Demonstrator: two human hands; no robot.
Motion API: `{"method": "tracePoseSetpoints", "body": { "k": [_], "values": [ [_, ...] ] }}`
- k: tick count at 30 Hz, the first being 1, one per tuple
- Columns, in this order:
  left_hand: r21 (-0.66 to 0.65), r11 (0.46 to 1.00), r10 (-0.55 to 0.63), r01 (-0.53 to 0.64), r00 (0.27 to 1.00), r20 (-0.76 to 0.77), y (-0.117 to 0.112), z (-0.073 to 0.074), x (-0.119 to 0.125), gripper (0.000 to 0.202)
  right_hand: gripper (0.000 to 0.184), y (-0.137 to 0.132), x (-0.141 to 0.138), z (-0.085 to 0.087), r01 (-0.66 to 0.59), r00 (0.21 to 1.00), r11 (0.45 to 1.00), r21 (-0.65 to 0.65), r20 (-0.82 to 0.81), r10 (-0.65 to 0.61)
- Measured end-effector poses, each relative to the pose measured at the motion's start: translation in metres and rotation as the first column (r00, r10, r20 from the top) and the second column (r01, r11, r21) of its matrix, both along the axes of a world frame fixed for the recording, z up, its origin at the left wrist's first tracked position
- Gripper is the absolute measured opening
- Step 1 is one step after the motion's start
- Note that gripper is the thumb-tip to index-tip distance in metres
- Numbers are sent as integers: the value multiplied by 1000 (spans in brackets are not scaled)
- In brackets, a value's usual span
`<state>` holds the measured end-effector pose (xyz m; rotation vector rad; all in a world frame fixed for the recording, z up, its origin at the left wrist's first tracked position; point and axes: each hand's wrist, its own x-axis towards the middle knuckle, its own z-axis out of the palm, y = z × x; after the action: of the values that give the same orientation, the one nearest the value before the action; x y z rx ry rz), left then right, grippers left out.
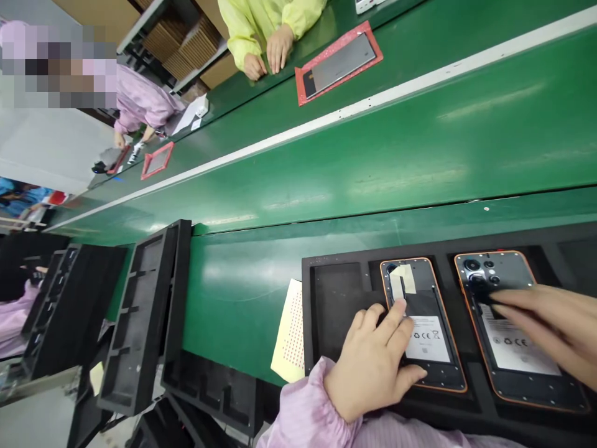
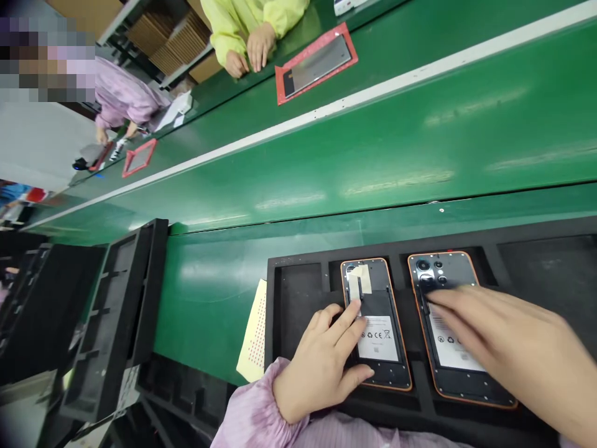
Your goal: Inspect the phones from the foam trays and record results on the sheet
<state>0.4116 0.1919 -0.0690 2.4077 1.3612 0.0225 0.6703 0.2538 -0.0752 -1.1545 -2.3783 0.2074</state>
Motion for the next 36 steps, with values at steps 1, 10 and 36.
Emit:
{"method": "tracePoseSetpoints", "body": {
  "k": [1, 10, 36],
  "values": [
    [17, 1000, 8, -8, 1000, -1, -1, -2, 1, 56, 26, 11, -18, 6, -117, 993, 990, 81, 10, 116],
    [158, 983, 91, -95, 995, 33, -10, -12, 4, 55, 36, 62, -90, -4, -327, 931, 931, 163, 223, 288],
    [213, 973, 97, -88, 995, -32, -14, -18, 10, 62, 33, 43, -91, 11, -388, 908, 915, 110, 213, 360]
  ]
}}
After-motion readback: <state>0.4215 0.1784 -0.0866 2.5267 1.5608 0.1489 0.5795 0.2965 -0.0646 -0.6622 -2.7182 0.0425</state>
